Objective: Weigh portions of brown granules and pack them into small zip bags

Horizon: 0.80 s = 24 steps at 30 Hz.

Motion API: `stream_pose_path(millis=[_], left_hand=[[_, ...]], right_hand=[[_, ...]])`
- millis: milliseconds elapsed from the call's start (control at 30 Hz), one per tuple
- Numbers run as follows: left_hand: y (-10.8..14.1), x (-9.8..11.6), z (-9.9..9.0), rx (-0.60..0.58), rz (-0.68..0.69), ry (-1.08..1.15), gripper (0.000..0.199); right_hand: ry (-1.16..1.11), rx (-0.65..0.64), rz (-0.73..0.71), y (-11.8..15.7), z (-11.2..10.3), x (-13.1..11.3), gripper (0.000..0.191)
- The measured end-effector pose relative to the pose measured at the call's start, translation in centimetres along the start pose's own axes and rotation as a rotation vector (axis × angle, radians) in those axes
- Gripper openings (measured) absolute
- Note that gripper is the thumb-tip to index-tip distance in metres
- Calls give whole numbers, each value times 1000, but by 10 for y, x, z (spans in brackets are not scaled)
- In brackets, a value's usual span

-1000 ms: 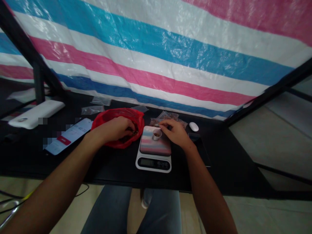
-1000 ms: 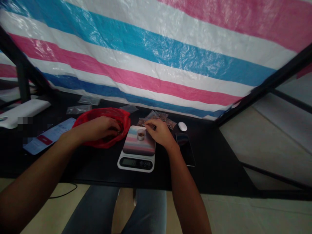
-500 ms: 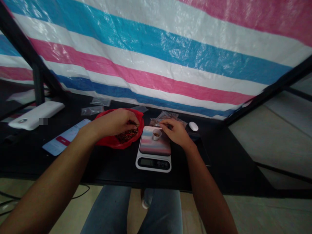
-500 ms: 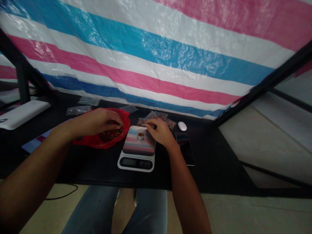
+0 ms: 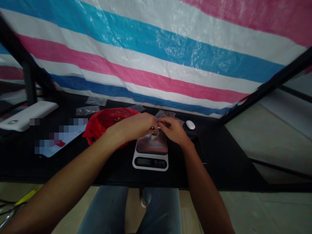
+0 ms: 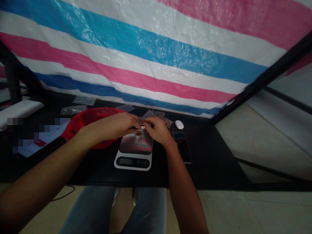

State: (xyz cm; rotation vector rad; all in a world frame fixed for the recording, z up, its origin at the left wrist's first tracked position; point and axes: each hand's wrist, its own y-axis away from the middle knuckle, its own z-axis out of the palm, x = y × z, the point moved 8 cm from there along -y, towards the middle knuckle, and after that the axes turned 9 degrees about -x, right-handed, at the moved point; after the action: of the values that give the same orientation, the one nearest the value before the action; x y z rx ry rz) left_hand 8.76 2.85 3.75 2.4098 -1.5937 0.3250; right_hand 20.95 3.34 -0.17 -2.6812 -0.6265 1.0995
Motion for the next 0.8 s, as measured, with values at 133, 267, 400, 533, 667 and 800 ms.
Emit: stream_pose_path(millis=[133, 267, 400, 533, 667, 800], left_hand=[[-1, 1, -1, -11, -19, -10, 18], [-3, 5, -3, -4, 11, 17, 18], [-6, 4, 0, -13, 7, 45, 22], [-10, -2, 6, -22, -15, 69, 23], [-11, -1, 3, 40, 31, 91, 27], [-6, 7, -9, 91, 84, 95, 21]], right_hand=[[9, -3, 1, 0, 0, -1, 19], [19, -17, 18, 0, 1, 1, 19], [7, -22, 20, 0, 1, 4, 20], [-2, -22, 22, 0, 1, 6, 20], [-24, -30, 3, 0, 2, 5, 18], [0, -30, -13, 0, 2, 3, 19]])
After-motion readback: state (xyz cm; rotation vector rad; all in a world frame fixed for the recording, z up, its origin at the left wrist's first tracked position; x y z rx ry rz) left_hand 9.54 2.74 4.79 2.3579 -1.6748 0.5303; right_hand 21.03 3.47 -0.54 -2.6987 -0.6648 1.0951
